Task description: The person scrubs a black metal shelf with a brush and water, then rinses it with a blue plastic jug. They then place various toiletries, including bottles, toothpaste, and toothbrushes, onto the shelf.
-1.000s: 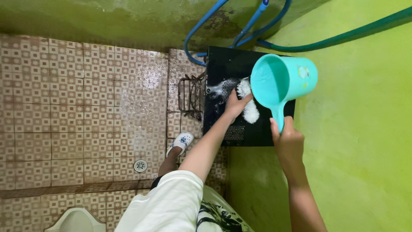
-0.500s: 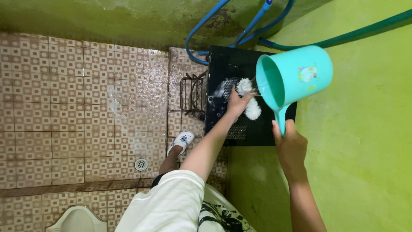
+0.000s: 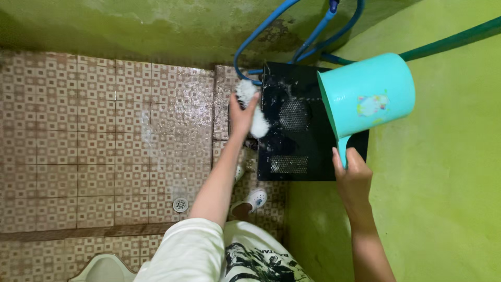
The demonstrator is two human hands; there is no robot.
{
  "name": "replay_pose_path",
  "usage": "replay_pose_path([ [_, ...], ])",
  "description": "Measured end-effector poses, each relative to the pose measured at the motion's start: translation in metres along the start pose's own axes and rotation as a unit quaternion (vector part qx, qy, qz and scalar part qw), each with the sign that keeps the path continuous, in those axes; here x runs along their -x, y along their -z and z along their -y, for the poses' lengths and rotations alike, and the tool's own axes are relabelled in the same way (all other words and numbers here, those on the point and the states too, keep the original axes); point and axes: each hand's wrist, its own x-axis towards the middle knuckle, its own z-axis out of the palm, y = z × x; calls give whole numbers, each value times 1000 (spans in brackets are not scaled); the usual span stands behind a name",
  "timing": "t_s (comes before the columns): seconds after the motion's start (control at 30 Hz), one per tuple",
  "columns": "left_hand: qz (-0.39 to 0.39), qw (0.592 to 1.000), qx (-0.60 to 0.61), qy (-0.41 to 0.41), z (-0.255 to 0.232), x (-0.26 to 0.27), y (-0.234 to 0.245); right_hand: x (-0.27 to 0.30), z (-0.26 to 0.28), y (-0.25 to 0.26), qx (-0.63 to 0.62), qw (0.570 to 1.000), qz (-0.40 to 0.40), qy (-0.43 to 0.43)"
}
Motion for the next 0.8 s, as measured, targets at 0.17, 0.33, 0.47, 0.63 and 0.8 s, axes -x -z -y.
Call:
replay_pose_path([
  [0.17, -65, 990, -113, -51, 61, -43, 43, 18, -2, -26, -62, 998, -11, -17],
  [0.33, -68, 968, -238, -38, 108, -62, 41, 41, 1, -42, -124, 990, -10, -61],
  [0.47, -61, 965, -252, -35, 121, -79, 26, 57, -5, -50, -143, 984, 7, -105],
  [0.63, -28, 951, -301, -68, 138, -117, 15, 72, -16, -55, -149, 979, 22, -135],
  [0.8, -68, 938, -298, -163, 134, -117, 15, 90, -25, -58, -155, 977, -26, -147],
])
